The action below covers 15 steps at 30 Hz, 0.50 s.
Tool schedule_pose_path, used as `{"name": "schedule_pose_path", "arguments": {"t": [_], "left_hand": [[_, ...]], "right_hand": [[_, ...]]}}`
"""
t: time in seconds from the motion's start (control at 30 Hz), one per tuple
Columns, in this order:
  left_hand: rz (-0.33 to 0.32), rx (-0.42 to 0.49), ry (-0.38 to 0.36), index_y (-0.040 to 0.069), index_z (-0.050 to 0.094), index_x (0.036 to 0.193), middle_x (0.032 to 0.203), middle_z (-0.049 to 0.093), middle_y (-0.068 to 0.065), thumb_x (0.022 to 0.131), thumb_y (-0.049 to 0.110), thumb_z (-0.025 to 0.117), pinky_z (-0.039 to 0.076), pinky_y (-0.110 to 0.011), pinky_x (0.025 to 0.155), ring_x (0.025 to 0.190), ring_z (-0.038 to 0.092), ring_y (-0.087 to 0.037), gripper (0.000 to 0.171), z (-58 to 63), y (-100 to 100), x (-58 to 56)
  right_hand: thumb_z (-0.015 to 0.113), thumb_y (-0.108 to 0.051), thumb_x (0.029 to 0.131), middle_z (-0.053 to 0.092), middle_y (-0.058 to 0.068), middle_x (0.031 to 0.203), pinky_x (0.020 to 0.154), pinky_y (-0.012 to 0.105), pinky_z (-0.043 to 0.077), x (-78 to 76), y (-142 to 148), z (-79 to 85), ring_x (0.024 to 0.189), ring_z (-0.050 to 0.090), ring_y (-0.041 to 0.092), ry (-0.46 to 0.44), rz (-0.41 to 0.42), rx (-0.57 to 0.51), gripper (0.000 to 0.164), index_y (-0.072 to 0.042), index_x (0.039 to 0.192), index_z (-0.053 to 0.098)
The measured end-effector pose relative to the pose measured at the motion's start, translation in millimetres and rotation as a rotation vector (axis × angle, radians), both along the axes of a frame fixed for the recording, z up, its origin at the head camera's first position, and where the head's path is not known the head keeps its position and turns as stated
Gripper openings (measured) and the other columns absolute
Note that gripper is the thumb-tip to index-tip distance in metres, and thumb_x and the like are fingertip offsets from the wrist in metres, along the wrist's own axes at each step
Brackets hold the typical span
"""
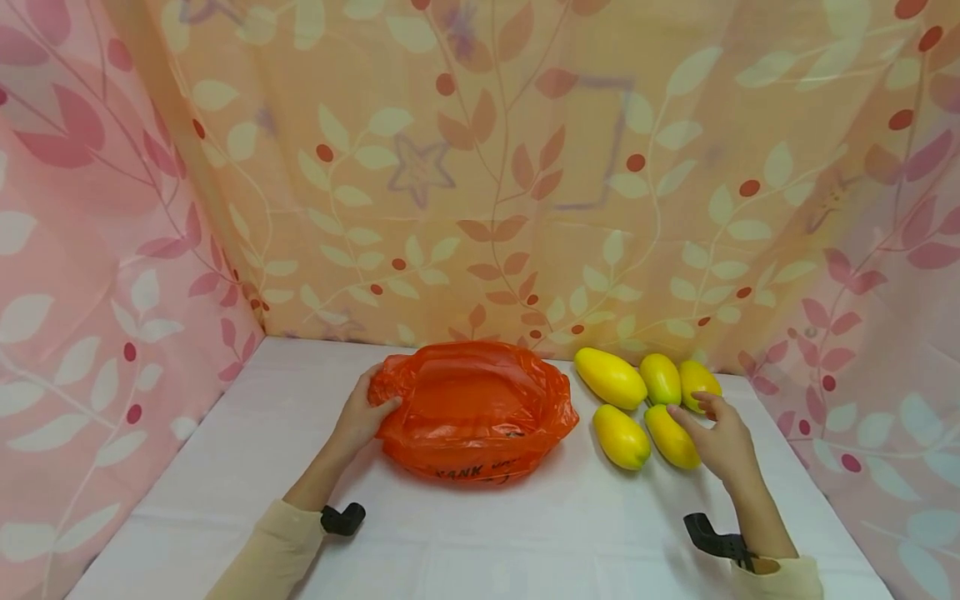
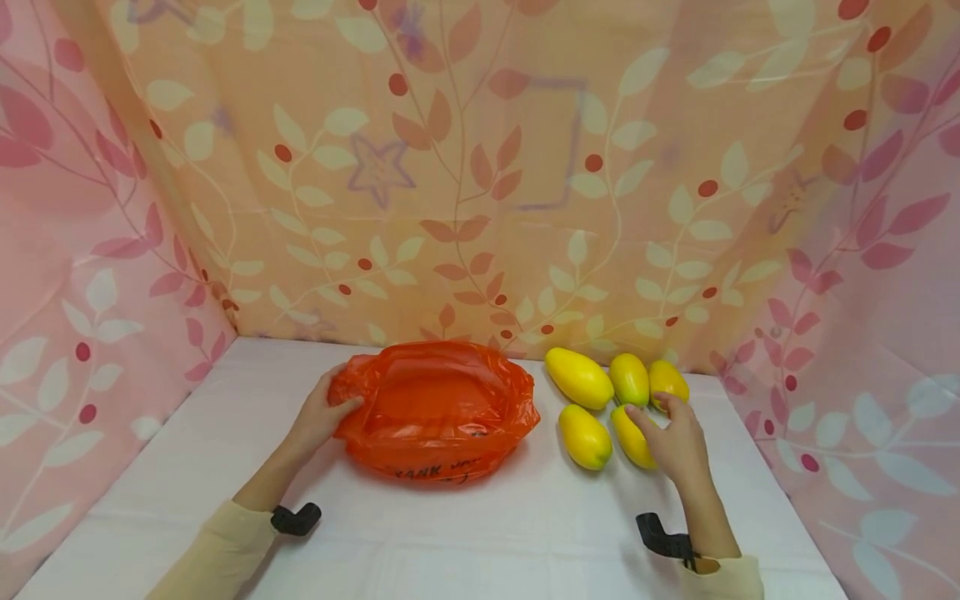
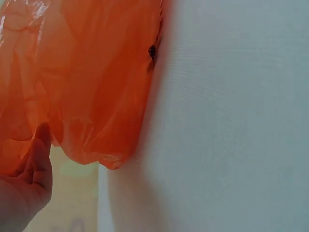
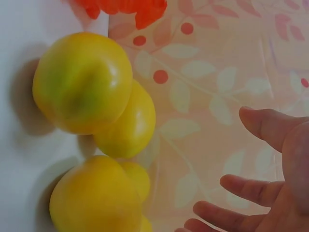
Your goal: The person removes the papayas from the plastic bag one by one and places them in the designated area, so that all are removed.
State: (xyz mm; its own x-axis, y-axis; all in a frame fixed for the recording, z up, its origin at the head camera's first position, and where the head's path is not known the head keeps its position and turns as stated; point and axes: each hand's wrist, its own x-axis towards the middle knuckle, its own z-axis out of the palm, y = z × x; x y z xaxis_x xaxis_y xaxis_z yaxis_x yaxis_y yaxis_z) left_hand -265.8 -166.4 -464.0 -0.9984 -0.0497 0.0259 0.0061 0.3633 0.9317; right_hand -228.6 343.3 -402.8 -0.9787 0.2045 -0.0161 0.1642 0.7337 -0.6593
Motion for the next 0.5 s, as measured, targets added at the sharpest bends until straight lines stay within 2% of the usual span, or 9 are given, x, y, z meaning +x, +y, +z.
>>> {"name": "schedule_pose_path", "arguments": {"t": [0.13, 0.27, 0.33, 0.4, 0.5], "left_hand": [[-0.015, -0.005, -0.017, 0.008, 0.014, 0.156, 0.157, 0.026, -0.023, 0.094, 0.019, 0.062, 0.028, -0.057, 0.116, 0.142, 0.032, -0.042, 0.079, 2.2, -3, 2.2], [-0.011, 0.018, -0.017, 0.006, 0.010, 0.156, 0.150, 0.036, -0.028, 0.096, 0.023, 0.062, 0.040, -0.053, 0.111, 0.133, 0.045, -0.041, 0.081, 3.1, -9, 5.6], [-0.006, 0.004, -0.017, 0.005, 0.014, 0.156, 0.144, 0.043, -0.029, 0.096, 0.027, 0.062, 0.047, -0.047, 0.106, 0.126, 0.051, -0.039, 0.080, 3.5, -13, 7.5], [-0.002, -0.013, -0.021, 0.004, 0.017, 0.155, 0.142, 0.045, -0.028, 0.096, 0.030, 0.061, 0.048, -0.045, 0.103, 0.124, 0.052, -0.038, 0.079, 3.8, -17, 9.9], [-0.029, -0.042, -0.028, 0.002, 0.016, 0.155, 0.146, 0.040, -0.028, 0.096, 0.033, 0.060, 0.045, -0.049, 0.107, 0.128, 0.047, -0.040, 0.080, 3.9, -23, 13.8]], "right_hand": [[0.051, -0.059, 0.093, 0.034, 0.035, 0.145, 0.106, 0.067, 0.034, 2.1, -6, 0.7, 0.131, 0.033, 0.051, 0.010, 0.031, 0.009, 0.086, 0.006, 0.147, 0.031], [0.052, -0.057, 0.094, 0.037, 0.035, 0.144, 0.107, 0.067, 0.033, 2.1, -11, -0.9, 0.131, 0.035, 0.050, 0.024, 0.074, 0.023, 0.084, 0.006, 0.145, 0.032], [0.054, -0.055, 0.094, 0.039, 0.034, 0.142, 0.105, 0.065, 0.037, 1.7, -16, -3.0, 0.129, 0.038, 0.050, 0.042, 0.092, 0.031, 0.080, 0.005, 0.144, 0.035], [0.055, -0.052, 0.094, 0.042, 0.033, 0.140, 0.103, 0.062, 0.043, 1.0, -23, -5.4, 0.126, 0.042, 0.048, 0.059, 0.106, 0.032, 0.077, 0.004, 0.143, 0.037], [0.057, -0.048, 0.095, 0.047, 0.029, 0.138, 0.100, 0.057, 0.048, 0.3, -33, -10.3, 0.122, 0.048, 0.045, 0.090, 0.126, 0.018, 0.072, 0.003, 0.141, 0.041]]}}
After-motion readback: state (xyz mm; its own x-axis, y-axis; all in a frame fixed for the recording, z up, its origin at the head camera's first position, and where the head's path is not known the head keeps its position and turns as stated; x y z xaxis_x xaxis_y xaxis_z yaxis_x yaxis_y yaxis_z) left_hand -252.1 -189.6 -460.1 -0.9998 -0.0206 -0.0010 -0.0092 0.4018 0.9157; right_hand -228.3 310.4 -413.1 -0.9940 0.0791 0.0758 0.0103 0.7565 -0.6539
